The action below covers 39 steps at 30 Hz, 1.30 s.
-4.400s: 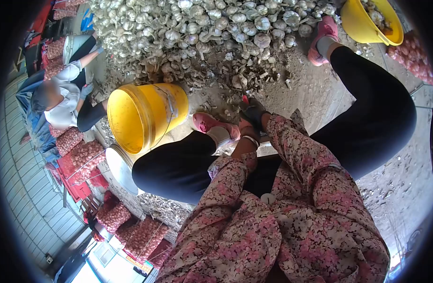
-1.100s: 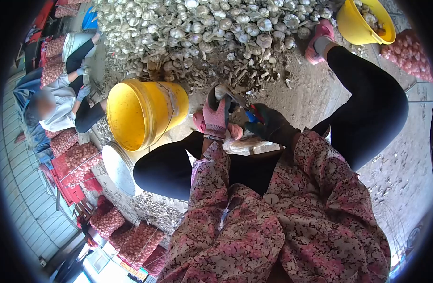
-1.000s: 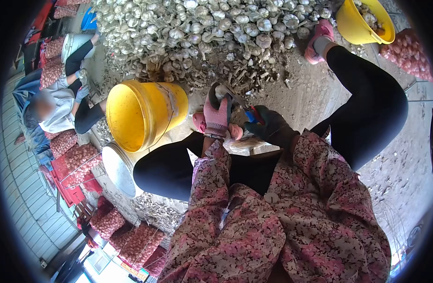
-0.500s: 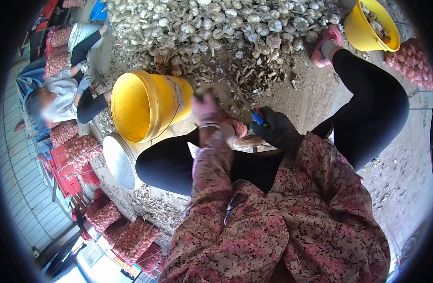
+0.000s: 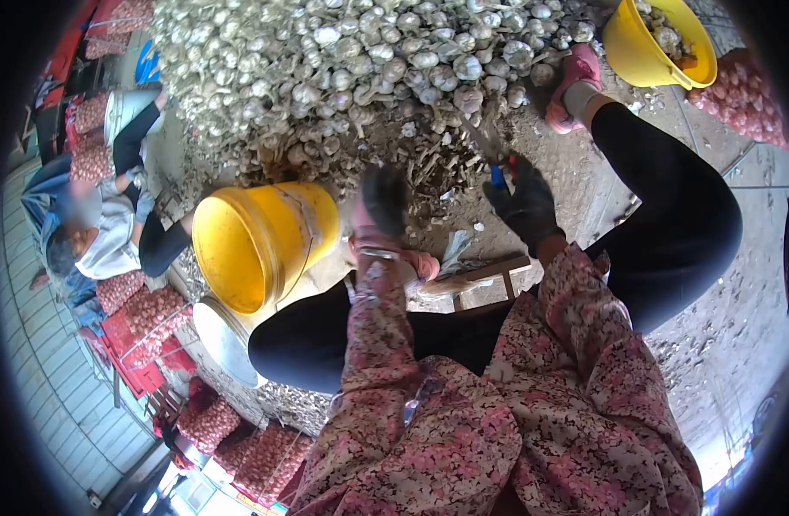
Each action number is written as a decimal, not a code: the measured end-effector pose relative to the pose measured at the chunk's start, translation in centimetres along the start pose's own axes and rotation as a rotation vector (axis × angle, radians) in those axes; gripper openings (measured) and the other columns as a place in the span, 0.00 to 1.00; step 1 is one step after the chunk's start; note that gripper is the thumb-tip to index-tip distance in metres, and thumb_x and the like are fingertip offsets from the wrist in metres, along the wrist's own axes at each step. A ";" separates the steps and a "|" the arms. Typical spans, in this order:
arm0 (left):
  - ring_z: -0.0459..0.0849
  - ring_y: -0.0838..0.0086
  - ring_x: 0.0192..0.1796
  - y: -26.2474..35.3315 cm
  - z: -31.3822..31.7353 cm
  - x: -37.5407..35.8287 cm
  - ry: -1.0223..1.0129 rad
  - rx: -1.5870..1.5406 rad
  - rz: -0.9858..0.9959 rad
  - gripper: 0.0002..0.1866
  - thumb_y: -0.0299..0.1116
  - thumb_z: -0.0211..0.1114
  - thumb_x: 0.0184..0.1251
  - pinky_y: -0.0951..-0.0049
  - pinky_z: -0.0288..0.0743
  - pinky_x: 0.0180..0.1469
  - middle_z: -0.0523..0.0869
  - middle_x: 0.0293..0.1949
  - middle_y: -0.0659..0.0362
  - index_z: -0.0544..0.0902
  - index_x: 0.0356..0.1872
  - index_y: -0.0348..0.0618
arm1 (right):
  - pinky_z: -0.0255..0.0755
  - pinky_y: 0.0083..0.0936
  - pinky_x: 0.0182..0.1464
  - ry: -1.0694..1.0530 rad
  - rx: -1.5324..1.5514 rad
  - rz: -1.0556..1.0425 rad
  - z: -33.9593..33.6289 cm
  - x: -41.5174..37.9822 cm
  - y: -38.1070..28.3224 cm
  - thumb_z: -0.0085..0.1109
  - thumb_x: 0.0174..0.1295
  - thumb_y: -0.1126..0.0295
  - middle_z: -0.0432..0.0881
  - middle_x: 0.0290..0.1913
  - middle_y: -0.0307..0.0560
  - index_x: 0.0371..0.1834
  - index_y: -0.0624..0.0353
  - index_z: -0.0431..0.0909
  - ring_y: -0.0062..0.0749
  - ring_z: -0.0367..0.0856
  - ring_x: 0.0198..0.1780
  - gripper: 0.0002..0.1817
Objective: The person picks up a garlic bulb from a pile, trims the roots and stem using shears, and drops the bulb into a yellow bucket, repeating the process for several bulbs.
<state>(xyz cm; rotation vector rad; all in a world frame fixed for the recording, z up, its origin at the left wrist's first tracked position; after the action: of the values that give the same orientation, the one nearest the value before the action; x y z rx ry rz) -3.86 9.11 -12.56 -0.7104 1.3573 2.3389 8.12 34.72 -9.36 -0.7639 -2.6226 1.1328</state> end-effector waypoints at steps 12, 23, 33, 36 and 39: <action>0.80 0.64 0.49 -8.0 3.9 -1.8 -0.098 0.153 -0.425 0.21 0.49 0.55 0.70 0.69 0.75 0.48 0.79 0.51 0.54 0.74 0.55 0.46 | 0.73 0.39 0.40 -0.294 -0.623 -0.044 4.1 10.6 3.0 0.64 0.52 0.51 0.81 0.40 0.53 0.56 0.59 0.70 0.46 0.82 0.40 0.32; 0.70 0.85 0.22 -3.7 8.5 -5.6 -0.669 -0.432 -0.564 0.26 0.68 0.57 0.59 0.85 0.61 0.22 0.75 0.25 0.71 0.79 0.33 0.55 | 0.75 0.39 0.41 -0.453 0.185 -0.199 -1.3 -3.5 -7.6 0.64 0.58 0.55 0.82 0.37 0.57 0.50 0.60 0.71 0.49 0.83 0.39 0.25; 0.81 0.75 0.40 -1.2 2.6 -6.3 -0.394 -0.572 -0.321 0.19 0.50 0.66 0.63 0.80 0.75 0.39 0.82 0.41 0.62 0.77 0.46 0.49 | 0.74 0.36 0.33 -0.627 0.490 0.125 2.8 -6.8 -7.2 0.63 0.61 0.55 0.79 0.27 0.46 0.43 0.61 0.73 0.39 0.80 0.27 0.20; 0.76 0.70 0.56 1.3 0.1 -5.8 -0.569 -0.544 0.028 0.15 0.37 0.61 0.69 0.76 0.72 0.55 0.79 0.52 0.61 0.75 0.54 0.47 | 0.71 0.26 0.28 -0.670 1.162 0.869 4.3 -8.1 -4.7 0.59 0.65 0.55 0.74 0.26 0.33 0.53 0.59 0.72 0.20 0.72 0.24 0.22; 0.77 0.69 0.55 -0.5 -3.1 -5.7 -0.403 -0.428 -0.159 0.23 0.34 0.61 0.68 0.72 0.73 0.56 0.79 0.51 0.58 0.68 0.63 0.47 | 0.76 0.34 0.39 -0.417 0.239 -0.042 0.3 -4.9 -7.2 0.64 0.59 0.55 0.80 0.35 0.48 0.54 0.59 0.70 0.39 0.81 0.36 0.26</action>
<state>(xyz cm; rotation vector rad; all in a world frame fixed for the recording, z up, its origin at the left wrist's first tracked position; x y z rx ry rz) 1.75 6.38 -10.91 -0.4016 0.6170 2.4871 9.43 27.81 -4.20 -0.4607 -2.7245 1.7128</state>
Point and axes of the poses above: each hand's wrist, its own x-axis towards the middle knuckle, its own z-axis out of the palm, y = z × x, the point moved 7 cm from there along x, towards the middle knuckle
